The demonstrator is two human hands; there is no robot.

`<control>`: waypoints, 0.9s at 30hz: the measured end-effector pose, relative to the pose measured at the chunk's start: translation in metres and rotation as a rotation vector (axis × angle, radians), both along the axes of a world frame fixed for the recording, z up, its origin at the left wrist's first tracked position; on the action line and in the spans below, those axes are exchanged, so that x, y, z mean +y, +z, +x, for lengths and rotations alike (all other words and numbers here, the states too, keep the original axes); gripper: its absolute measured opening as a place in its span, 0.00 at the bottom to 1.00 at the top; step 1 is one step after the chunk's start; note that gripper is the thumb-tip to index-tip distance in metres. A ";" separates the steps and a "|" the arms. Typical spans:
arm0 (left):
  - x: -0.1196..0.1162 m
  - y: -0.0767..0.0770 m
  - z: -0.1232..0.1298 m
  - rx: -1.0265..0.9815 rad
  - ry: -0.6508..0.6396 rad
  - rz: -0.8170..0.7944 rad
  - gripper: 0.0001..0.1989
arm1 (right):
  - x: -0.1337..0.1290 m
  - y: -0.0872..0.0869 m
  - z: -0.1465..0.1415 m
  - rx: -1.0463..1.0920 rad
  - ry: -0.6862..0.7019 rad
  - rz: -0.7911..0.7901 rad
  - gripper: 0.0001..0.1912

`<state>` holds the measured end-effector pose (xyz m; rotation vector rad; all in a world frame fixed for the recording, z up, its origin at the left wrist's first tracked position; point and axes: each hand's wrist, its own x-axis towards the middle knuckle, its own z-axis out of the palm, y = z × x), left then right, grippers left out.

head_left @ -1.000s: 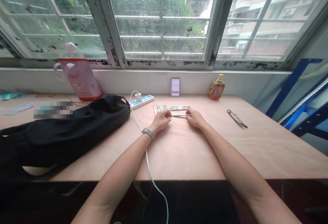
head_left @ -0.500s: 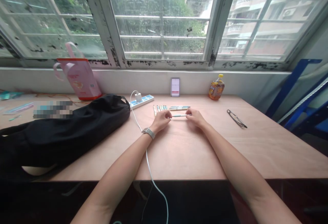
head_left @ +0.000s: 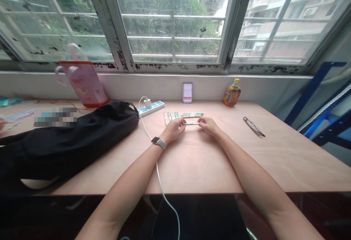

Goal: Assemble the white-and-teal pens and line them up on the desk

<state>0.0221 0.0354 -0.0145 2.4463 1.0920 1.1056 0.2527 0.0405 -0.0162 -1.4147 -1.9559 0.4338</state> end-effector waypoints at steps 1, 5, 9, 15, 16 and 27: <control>0.000 0.000 0.000 0.021 -0.003 -0.009 0.04 | 0.000 0.000 0.000 0.001 0.003 -0.005 0.10; -0.001 0.002 0.001 0.076 0.009 -0.015 0.03 | -0.004 0.003 -0.002 -0.042 0.000 -0.013 0.10; -0.001 0.003 0.001 0.141 0.030 0.012 0.12 | -0.012 0.011 -0.012 -0.145 0.045 0.024 0.12; 0.003 0.004 -0.003 0.077 0.043 0.001 0.19 | -0.019 0.017 -0.026 -0.056 0.179 0.092 0.11; 0.003 0.004 -0.004 0.058 0.048 -0.019 0.19 | -0.019 0.017 -0.026 -0.038 0.189 0.106 0.09; -0.002 0.002 0.003 0.030 0.011 -0.073 0.21 | -0.021 0.011 -0.032 -0.070 0.239 0.110 0.06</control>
